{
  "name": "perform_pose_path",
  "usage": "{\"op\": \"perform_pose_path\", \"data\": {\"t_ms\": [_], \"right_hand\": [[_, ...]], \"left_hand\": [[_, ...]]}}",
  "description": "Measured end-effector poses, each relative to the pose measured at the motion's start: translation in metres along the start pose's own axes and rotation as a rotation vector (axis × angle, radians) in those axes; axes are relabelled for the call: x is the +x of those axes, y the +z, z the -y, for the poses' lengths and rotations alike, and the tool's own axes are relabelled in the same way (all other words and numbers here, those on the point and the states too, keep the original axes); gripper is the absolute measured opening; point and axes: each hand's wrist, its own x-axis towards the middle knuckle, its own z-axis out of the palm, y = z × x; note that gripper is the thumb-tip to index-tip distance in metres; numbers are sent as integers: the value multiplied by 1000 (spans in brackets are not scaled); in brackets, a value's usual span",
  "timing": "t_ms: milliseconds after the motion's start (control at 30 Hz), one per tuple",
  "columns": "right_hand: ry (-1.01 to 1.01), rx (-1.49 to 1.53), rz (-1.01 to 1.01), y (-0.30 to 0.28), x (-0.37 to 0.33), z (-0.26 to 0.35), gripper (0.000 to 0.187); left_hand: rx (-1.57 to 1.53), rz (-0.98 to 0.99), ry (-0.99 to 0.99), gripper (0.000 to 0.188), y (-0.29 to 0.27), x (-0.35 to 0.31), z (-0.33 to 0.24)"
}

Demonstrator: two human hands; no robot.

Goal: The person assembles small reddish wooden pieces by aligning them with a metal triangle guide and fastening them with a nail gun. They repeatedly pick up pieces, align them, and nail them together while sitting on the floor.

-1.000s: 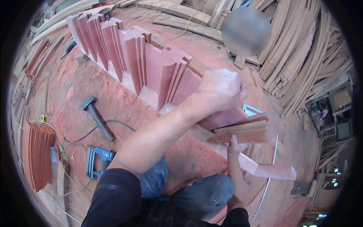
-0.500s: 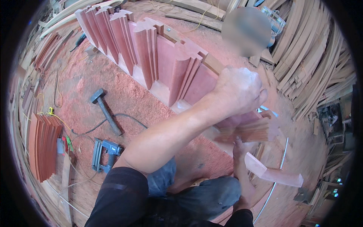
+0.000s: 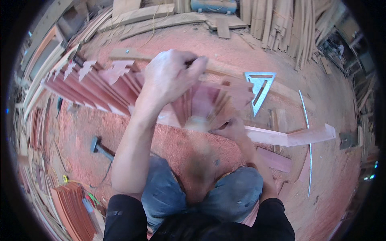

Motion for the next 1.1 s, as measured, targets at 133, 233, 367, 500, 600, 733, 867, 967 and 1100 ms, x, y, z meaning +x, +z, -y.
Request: {"op": "perform_pose_path", "data": {"t_ms": [133, 233, 367, 500, 600, 733, 867, 967, 1100], "right_hand": [[135, -126, -83, 9, 6, 3, 117], [143, -23, -66, 6, 6, 0, 119], [116, -11, 0, 1, 4, -2, 117], [19, 454, -39, -2, 8, -12, 98], [-191, 766, -137, -14, 13, -30, 77], [202, 737, -18, -27, 5, -45, 68], [-37, 436, 24, -29, 0, -27, 76], [-91, 800, -168, -31, 10, -3, 90], [-313, 668, -294, -46, 12, 13, 112]], "left_hand": [[31, 25, -56, 46, -2, -1, -8], [34, 41, -84, 46, -2, -1, -9], [-11, 8, -18, 46, 1, -1, -4], [-2, 10, -35, 47, 0, -1, 0], [-2, 30, -75, 47, 0, -1, -1], [-46, 28, -80, 46, 0, 0, -3], [-2, 47, -65, 48, -2, 0, -2], [-18, 19, -38, 48, -1, 1, 0], [-20, 36, -85, 48, 0, 0, 1]]}}
